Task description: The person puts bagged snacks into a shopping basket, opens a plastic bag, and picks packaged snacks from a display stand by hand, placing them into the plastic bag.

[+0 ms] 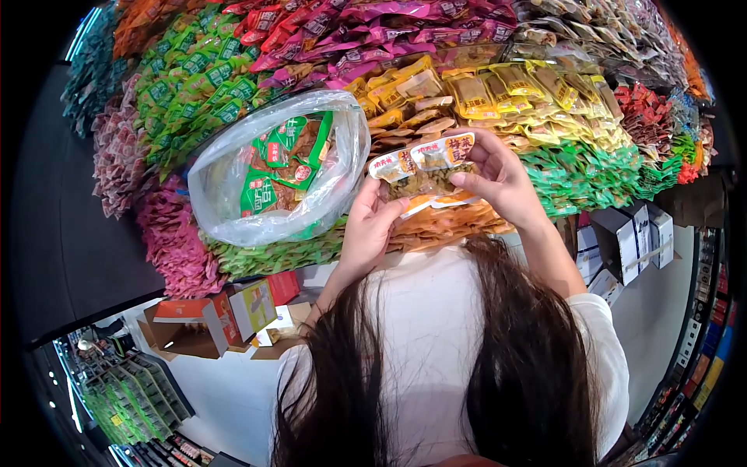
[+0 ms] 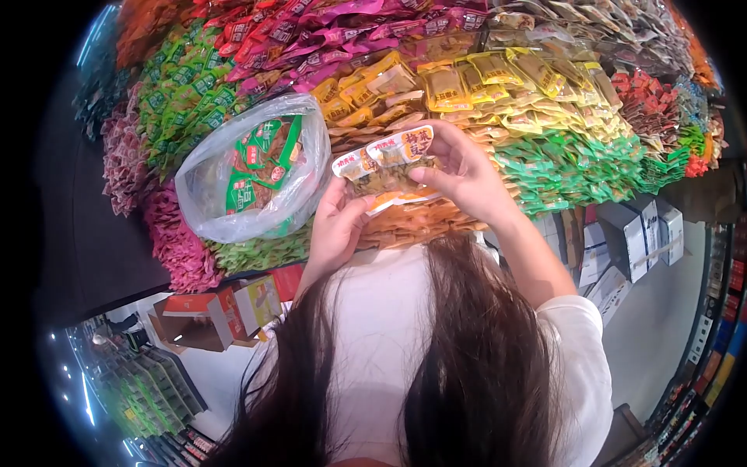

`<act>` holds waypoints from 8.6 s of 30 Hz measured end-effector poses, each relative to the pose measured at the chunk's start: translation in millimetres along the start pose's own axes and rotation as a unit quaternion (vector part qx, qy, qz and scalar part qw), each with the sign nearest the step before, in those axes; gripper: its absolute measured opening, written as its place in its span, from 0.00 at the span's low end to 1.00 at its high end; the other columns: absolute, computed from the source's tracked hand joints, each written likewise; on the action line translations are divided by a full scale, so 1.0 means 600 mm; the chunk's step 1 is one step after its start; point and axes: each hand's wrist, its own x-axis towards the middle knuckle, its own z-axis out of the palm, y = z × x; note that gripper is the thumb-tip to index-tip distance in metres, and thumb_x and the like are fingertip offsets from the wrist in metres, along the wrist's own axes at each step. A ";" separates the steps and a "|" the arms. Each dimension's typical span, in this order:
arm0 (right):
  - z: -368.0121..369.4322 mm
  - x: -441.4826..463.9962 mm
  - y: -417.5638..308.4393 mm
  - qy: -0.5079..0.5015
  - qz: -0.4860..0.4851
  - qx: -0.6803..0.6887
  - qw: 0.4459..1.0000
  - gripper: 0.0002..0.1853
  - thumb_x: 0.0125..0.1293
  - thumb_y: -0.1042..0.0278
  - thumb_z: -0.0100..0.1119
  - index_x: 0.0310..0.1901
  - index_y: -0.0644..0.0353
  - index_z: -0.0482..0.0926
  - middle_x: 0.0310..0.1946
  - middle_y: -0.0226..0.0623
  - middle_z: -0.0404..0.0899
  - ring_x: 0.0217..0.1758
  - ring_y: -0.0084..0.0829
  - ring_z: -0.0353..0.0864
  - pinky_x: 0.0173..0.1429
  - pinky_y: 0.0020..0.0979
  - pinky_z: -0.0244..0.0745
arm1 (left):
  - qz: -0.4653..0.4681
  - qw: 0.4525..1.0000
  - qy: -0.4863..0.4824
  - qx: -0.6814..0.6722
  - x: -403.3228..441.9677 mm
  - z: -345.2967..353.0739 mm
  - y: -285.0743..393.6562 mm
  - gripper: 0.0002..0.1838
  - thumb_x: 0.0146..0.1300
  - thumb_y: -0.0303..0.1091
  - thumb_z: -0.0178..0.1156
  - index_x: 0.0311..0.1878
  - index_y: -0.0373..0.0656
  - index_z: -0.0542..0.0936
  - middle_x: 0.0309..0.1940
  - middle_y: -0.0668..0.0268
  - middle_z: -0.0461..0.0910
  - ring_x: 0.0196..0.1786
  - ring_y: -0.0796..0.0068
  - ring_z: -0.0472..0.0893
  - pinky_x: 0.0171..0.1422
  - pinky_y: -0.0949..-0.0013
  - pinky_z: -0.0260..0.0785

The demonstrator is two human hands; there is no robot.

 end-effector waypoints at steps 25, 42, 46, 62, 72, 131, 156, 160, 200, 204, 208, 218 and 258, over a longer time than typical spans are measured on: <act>0.020 0.011 -0.027 -0.123 0.059 0.003 0.991 0.34 0.53 0.80 0.65 0.63 0.63 0.63 0.63 0.42 0.65 0.52 0.27 0.76 0.52 0.25 0.75 | -0.031 0.978 -0.124 -0.165 -0.001 0.012 0.007 0.38 0.52 0.23 0.53 0.68 0.39 0.53 0.63 0.57 0.64 0.65 0.65 0.67 0.69 0.60 0.59; 0.031 0.002 -0.035 -0.141 0.031 -0.161 0.976 0.33 0.56 0.73 0.65 0.64 0.56 0.65 0.54 0.36 0.73 0.30 0.14 0.75 0.32 0.19 0.72 | 0.039 0.998 0.029 -0.043 -0.002 0.025 -0.011 0.19 0.62 0.23 0.57 0.56 0.36 0.69 0.48 0.62 0.77 0.50 0.75 0.77 0.57 0.70 0.69; -0.010 0.025 -0.072 -0.079 0.008 -0.058 0.995 0.27 0.62 0.72 0.59 0.63 0.63 0.64 0.55 0.39 0.74 0.35 0.18 0.78 0.37 0.20 0.76 | -0.031 0.997 0.028 -0.071 0.000 0.009 -0.016 0.17 0.62 0.25 0.56 0.54 0.37 0.70 0.43 0.60 0.79 0.42 0.71 0.81 0.44 0.66 0.78; -0.205 0.392 -0.315 0.144 -0.288 -0.603 0.730 0.21 0.58 0.67 0.63 0.54 0.59 0.75 0.44 0.37 0.81 0.44 0.28 0.81 0.49 0.29 0.74 | -0.088 0.988 -0.035 -0.124 -0.003 0.000 -0.005 0.18 0.63 0.30 0.57 0.55 0.35 0.69 0.46 0.57 0.78 0.45 0.68 0.81 0.48 0.63 0.76; -0.230 0.418 -0.294 0.163 -0.354 -0.455 0.800 0.09 0.63 0.66 0.59 0.39 0.63 0.78 0.31 0.34 0.80 0.35 0.21 0.77 0.39 0.26 0.70 | -0.110 0.990 -0.054 -0.076 -0.006 0.000 -0.003 0.19 0.62 0.29 0.54 0.56 0.36 0.68 0.47 0.55 0.76 0.52 0.59 0.78 0.56 0.55 0.74; 0.010 0.104 -0.074 -0.163 -0.060 -0.213 0.961 0.09 0.65 0.64 0.59 0.36 0.62 0.81 0.24 0.20 0.74 0.23 0.09 0.64 0.24 0.16 0.57 | 0.211 0.861 -0.218 0.409 -0.047 -0.004 0.071 0.41 0.40 0.30 0.71 0.63 0.39 0.69 0.60 0.57 0.69 0.66 0.61 0.65 0.69 0.62 0.54; 0.056 0.037 -0.035 -0.053 0.038 -0.192 0.979 0.30 0.65 0.66 0.52 0.66 0.65 0.58 0.57 0.41 0.71 0.44 0.30 0.81 0.51 0.30 0.73 | 0.269 0.747 -0.150 0.590 -0.023 0.025 0.055 0.39 0.44 0.36 0.70 0.59 0.29 0.66 0.65 0.53 0.61 0.61 0.54 0.70 0.63 0.61 0.65; 0.061 0.036 -0.040 -0.039 0.138 0.168 0.975 0.23 0.65 0.65 0.44 0.61 0.64 0.63 0.46 0.45 0.78 0.42 0.33 0.80 0.50 0.30 0.73 | 0.299 0.753 -0.182 0.558 -0.016 0.039 0.053 0.41 0.44 0.37 0.72 0.62 0.33 0.65 0.64 0.50 0.62 0.64 0.54 0.68 0.65 0.61 0.64; 0.030 0.027 -0.035 -0.019 0.106 0.093 0.990 0.18 0.71 0.62 0.49 0.57 0.60 0.71 0.45 0.26 0.76 0.47 0.18 0.74 0.53 0.26 0.72 | 0.016 0.982 -0.184 0.045 -0.041 -0.026 0.030 0.45 0.41 0.29 0.68 0.66 0.31 0.62 0.67 0.56 0.59 0.69 0.68 0.59 0.72 0.65 0.46; 0.022 0.030 -0.027 0.002 0.098 0.075 0.992 0.17 0.71 0.64 0.49 0.56 0.62 0.72 0.47 0.30 0.77 0.47 0.20 0.75 0.50 0.25 0.73 | 0.012 0.980 -0.186 0.067 -0.040 -0.028 0.031 0.45 0.41 0.28 0.67 0.66 0.31 0.61 0.68 0.56 0.59 0.70 0.68 0.57 0.73 0.65 0.44; 0.032 0.033 -0.031 0.041 -0.057 -0.084 0.994 0.15 0.71 0.67 0.49 0.55 0.65 0.73 0.47 0.32 0.77 0.46 0.22 0.77 0.46 0.27 0.75 | 0.025 0.983 -0.154 0.093 -0.036 -0.019 0.034 0.44 0.42 0.26 0.67 0.67 0.32 0.61 0.69 0.54 0.57 0.72 0.66 0.54 0.73 0.64 0.43; 0.069 0.013 -0.045 -0.069 -0.236 -0.454 0.856 0.27 0.54 0.70 0.64 0.58 0.57 0.72 0.49 0.47 0.71 0.39 0.41 0.76 0.45 0.35 0.75 | 0.131 0.962 -0.208 0.119 -0.034 -0.017 0.027 0.46 0.41 0.24 0.66 0.68 0.36 0.60 0.70 0.53 0.53 0.74 0.64 0.48 0.74 0.62 0.42; 0.088 -0.009 -0.068 -0.224 -0.089 -0.222 0.945 0.15 0.47 0.67 0.72 0.40 0.54 0.84 0.63 0.45 0.62 0.70 0.42 0.56 0.67 0.41 0.58 | 0.198 0.977 -0.079 0.028 -0.021 0.024 0.026 0.19 0.72 0.37 0.46 0.63 0.43 0.61 0.69 0.62 0.52 0.70 0.71 0.57 0.71 0.66 0.48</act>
